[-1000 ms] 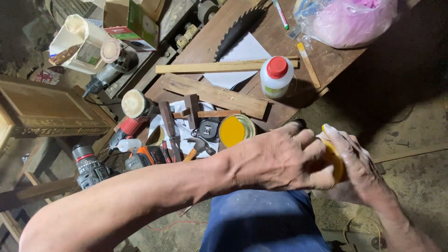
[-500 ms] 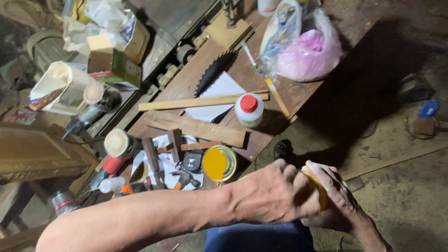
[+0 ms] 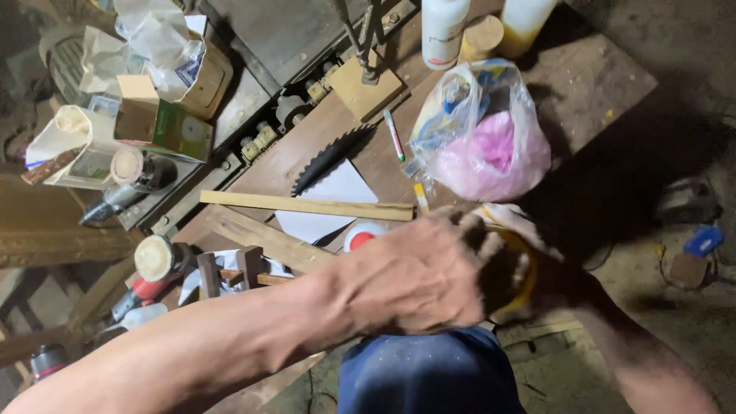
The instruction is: Preparing and applying yellow wood filler to an intricately carved wooden panel using a small wooden stick.
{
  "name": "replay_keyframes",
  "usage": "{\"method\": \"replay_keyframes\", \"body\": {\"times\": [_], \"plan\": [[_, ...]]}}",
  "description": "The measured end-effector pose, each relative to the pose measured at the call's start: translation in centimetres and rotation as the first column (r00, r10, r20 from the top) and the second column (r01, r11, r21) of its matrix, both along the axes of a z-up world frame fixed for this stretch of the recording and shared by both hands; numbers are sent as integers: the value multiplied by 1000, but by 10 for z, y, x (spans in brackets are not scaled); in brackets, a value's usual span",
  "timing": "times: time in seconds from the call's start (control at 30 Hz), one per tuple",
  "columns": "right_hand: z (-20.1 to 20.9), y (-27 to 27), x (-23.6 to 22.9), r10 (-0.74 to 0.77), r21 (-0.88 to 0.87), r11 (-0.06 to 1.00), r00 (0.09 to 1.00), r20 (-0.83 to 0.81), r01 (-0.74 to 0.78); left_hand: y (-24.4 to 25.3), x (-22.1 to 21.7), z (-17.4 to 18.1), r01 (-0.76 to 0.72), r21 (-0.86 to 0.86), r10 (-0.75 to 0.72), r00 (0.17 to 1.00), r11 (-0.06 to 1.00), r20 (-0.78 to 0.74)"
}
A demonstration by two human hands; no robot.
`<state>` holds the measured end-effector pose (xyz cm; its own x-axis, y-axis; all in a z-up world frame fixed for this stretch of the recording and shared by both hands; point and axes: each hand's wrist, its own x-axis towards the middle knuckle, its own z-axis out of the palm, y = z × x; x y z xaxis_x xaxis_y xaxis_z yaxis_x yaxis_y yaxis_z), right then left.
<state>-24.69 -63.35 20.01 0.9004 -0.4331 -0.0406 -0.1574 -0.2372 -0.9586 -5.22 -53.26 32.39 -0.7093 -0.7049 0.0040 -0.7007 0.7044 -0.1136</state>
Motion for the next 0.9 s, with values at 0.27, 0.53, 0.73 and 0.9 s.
{"method": "replay_keyframes", "body": {"times": [0.27,0.53,0.73,0.9], "plan": [[-16,-102,43,19,-266,964,999,-29,-26,-51,93,-48,-584,256,569,811,770,139],[-109,-89,10,-273,-396,866,952,140,307,-47,162,-157,-854,230,829,513,467,223],[-93,-163,32,-276,-461,812,932,236,357,-46,112,-123,-877,36,834,467,479,294],[-117,-210,45,100,-546,700,821,-563,-460,-67,-17,-85,-547,466,719,533,695,-446]]}}
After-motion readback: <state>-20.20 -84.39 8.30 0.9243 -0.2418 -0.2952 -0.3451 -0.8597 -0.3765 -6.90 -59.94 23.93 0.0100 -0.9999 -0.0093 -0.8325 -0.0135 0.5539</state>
